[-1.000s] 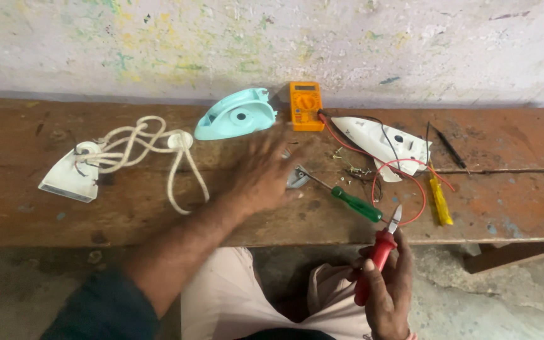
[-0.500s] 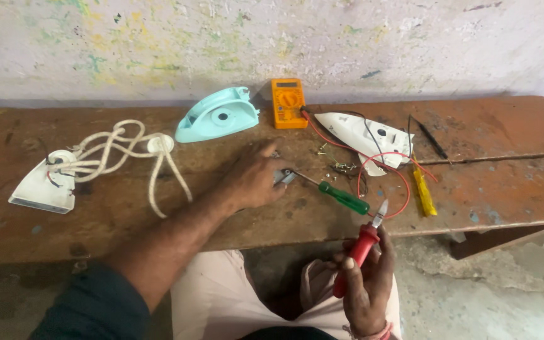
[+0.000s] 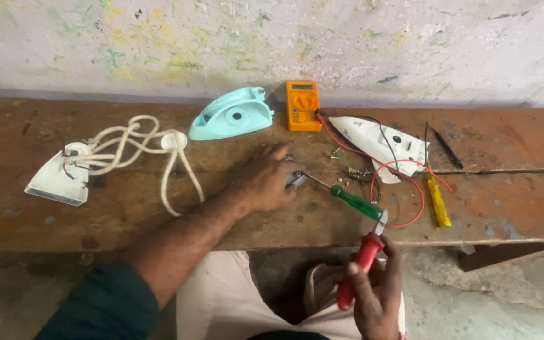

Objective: The person disassembles a light blue electric iron, removes screws from the metal base, and uses a multimeter to test the internal components. The person then uses pliers to manipulate wires and continues to adjust the internal parts of the iron.

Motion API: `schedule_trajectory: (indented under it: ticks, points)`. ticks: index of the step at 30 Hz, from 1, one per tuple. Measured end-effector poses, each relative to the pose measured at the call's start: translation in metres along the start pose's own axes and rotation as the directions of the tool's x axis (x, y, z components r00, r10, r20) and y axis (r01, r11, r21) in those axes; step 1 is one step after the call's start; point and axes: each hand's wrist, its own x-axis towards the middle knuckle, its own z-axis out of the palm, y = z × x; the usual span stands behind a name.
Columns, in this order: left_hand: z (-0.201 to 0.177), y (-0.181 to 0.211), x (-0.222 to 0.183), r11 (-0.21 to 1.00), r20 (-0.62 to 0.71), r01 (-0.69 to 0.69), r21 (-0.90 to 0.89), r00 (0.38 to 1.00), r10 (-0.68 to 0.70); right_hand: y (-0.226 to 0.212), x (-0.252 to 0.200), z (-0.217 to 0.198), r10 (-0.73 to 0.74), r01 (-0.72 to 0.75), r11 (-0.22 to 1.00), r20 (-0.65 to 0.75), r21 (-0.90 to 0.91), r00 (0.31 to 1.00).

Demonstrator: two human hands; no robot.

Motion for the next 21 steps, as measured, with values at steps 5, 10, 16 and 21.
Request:
schedule_trajectory:
  ticks: [5, 10, 16, 21]
  points:
    - [0.006, -0.01, -0.003, 0.998, -0.057, -0.056, -0.021, 0.997, 0.055, -0.012, 0.003, -0.001, 0.026, -0.016, 0.998, -0.188, 0.054, 0.982]
    - [0.01, -0.012, -0.001, 0.999, -0.039, -0.035, -0.011, 0.999, 0.034, 0.009, 0.006, -0.001, -0.15, 0.183, 0.947, 0.14, -0.264, 0.979]
    - [0.012, -0.014, -0.003, 0.999, -0.067, -0.051, -0.005, 0.996, 0.051, 0.022, -0.001, -0.007, 0.015, 0.035, 0.982, -0.266, 0.184, 0.964]
    - [0.014, -0.014, -0.001, 0.999, -0.061, -0.046, 0.0, 0.997, 0.046, 0.009, 0.003, -0.001, 0.135, -0.131, 0.986, -0.034, 0.103, 0.99]
